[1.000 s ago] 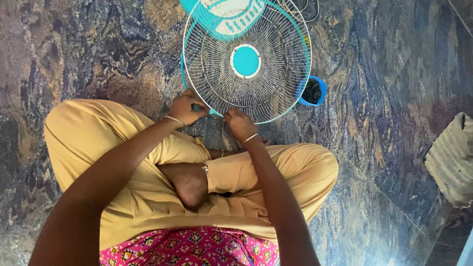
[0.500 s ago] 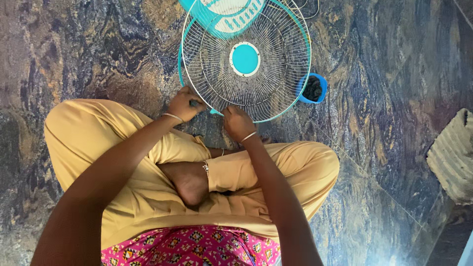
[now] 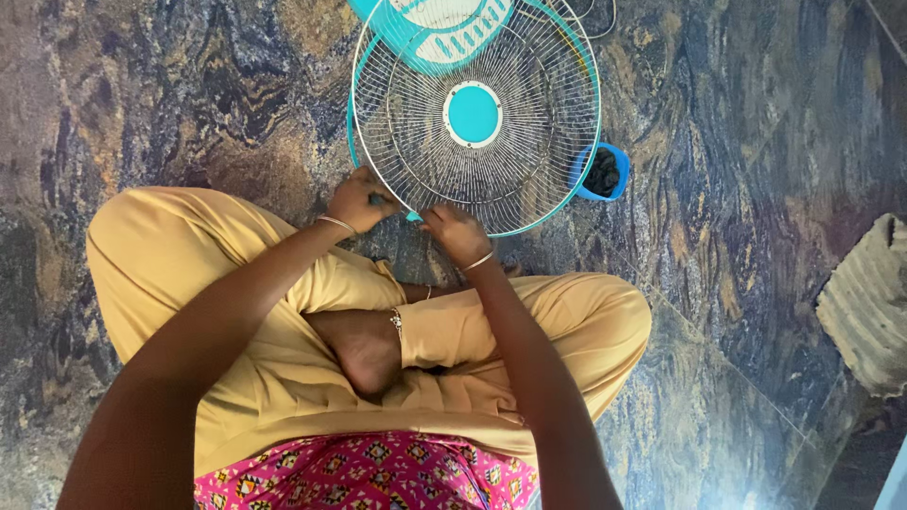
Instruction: The person assembles a small electric fan by attaching the front wire cage to the fan body. They align the cage, secure it with a plastic ring, and use a screwdriver to tighten a screw on the ring.
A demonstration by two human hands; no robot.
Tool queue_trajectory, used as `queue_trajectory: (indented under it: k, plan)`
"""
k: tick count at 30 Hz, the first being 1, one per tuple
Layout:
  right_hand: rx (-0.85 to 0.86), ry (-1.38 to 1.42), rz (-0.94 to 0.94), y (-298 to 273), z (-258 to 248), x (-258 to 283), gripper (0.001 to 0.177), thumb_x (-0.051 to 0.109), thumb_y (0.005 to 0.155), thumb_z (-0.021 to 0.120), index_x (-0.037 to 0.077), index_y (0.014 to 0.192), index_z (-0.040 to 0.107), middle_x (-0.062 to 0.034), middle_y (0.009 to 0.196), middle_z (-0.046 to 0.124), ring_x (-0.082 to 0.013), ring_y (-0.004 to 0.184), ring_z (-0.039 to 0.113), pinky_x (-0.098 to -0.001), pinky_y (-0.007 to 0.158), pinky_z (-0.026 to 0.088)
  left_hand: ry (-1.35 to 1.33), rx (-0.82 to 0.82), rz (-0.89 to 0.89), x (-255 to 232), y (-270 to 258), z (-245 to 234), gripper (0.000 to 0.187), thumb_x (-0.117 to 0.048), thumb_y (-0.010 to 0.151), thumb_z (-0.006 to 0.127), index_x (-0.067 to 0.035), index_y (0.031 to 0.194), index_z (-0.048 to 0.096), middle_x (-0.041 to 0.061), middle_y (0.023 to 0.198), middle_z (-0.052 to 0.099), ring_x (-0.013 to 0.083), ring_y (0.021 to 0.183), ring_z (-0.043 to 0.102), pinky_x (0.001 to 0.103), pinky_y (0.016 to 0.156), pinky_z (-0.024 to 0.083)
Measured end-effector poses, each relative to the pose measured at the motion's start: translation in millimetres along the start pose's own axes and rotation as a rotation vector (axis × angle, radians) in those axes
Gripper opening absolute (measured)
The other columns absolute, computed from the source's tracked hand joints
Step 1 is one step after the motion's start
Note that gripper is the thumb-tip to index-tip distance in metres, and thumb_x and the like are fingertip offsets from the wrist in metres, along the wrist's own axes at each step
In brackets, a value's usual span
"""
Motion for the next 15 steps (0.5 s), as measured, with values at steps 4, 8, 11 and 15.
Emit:
queue_trajectory:
  k: [4,8,11,15]
  plan:
    - [0.005,-0.019,-0.041,3,-4,6,0.021,0.021,0.091,0.075,0.01,0.109,0.071,-0.005,0.094,0.063,-0.0233,0.085,0.068,-0.0362,0.072,0.057,-0.011,0.002,0.004,4,1,3,0.03,-0.039,0.075,0.087,-0.016,0.094,0.084,0.011,0.116,0.063,0.0299,0.104,0.066,0.042,0.093,0.054]
    - [-0.018,-0.025,-0.062,5,-9,10,0.021,0.02,0.091,0.074,0.009,0.108,0.071,-0.0052,0.095,0.065,-0.0229,0.085,0.068,-0.0354,0.07,0.056,0.02,0.034,0.006,0,1,3,0.027,-0.037,0.075,0.086,-0.017,0.093,0.085,0.01,0.115,0.065,0.0294,0.106,0.065,0.042,0.094,0.054]
    - [0.003,-0.025,-0.032,3,-7,8,0.019,0.021,0.092,0.074,0.009,0.106,0.071,-0.0042,0.092,0.064,-0.0225,0.086,0.069,-0.0354,0.072,0.057,0.056,0.071,0.024,-10,-1,3,0.027,-0.036,0.075,0.087,-0.016,0.092,0.085,0.011,0.12,0.065,0.0308,0.111,0.064,0.044,0.095,0.053]
    - [-0.012,-0.013,-0.043,6,-3,10,0.019,0.02,0.092,0.073,0.009,0.107,0.071,-0.0044,0.093,0.065,-0.023,0.085,0.069,-0.0361,0.071,0.056,0.013,0.062,0.066,-17,-4,0,0.028,-0.035,0.078,0.085,-0.016,0.098,0.084,0.01,0.128,0.065,0.0315,0.117,0.063,0.045,0.099,0.052]
Point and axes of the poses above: each hand's wrist, its own y-axis towards the middle knuckle, its own z-axis out of the palm, x = y × z, the point moved 9 cm from there along y, towards the middle knuckle
